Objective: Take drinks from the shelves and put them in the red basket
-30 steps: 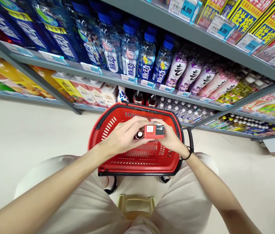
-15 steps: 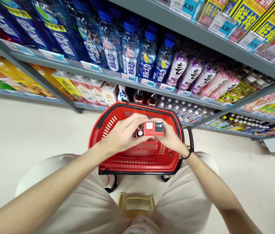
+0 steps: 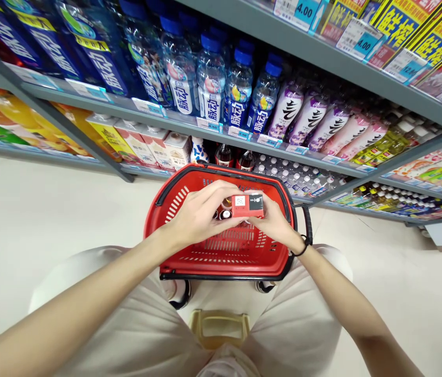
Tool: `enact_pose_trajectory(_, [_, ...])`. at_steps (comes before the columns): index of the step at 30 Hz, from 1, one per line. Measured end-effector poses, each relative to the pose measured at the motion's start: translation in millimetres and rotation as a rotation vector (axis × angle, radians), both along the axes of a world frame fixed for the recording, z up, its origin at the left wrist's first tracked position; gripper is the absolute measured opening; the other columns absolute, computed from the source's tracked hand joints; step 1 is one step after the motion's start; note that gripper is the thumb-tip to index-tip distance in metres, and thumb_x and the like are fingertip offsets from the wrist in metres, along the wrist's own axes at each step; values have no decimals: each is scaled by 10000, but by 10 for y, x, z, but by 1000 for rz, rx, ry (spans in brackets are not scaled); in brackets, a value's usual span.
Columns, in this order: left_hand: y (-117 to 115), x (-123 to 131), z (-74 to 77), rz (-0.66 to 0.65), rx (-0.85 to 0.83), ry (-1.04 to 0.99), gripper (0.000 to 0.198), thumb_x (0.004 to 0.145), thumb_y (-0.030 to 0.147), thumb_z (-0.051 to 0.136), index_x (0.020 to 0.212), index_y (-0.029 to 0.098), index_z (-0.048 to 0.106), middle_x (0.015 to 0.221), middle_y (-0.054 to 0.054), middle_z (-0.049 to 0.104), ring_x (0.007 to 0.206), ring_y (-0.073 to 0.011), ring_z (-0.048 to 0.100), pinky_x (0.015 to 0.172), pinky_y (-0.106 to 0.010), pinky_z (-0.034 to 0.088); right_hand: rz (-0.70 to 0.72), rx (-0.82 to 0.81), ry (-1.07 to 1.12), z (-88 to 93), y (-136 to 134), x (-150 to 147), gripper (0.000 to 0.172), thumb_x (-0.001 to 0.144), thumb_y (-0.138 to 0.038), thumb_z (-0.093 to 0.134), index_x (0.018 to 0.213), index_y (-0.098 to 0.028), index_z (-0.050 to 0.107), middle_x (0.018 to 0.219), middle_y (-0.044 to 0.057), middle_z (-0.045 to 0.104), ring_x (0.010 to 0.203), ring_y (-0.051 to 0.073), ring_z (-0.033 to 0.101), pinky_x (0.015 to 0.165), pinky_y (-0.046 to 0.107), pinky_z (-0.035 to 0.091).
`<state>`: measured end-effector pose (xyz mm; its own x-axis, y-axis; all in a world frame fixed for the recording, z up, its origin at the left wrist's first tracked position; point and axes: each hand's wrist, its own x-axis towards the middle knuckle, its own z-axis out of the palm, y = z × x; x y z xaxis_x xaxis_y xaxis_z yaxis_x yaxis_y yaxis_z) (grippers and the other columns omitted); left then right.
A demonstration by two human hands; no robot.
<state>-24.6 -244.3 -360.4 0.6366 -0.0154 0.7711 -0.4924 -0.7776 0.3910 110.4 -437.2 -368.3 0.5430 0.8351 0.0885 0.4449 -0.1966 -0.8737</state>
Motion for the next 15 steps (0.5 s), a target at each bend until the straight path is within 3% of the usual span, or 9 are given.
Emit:
enact_pose_trajectory(8, [-10, -15, 2, -34, 2, -2, 381, 977, 360, 765, 1253, 152, 604, 1123, -111, 740, 1063, -215, 723, 904, -314, 605, -31, -36, -48, -18, -17, -13, 568, 787, -235, 799, 1316, -216, 595, 1253, 72, 729, 1041, 235, 710, 939, 384, 565])
enact_pose_trajectory(15, [-40, -27, -11, -26, -39, 26, 351, 962, 358, 778, 1212, 168, 621, 1085, -87, 744, 992, -198, 731, 859, -293, 601, -16, -29, -62, -38, -22, -4, 604, 765, -241, 811, 1323, -225, 580, 1247, 66, 711, 1028, 222, 692, 901, 352, 555])
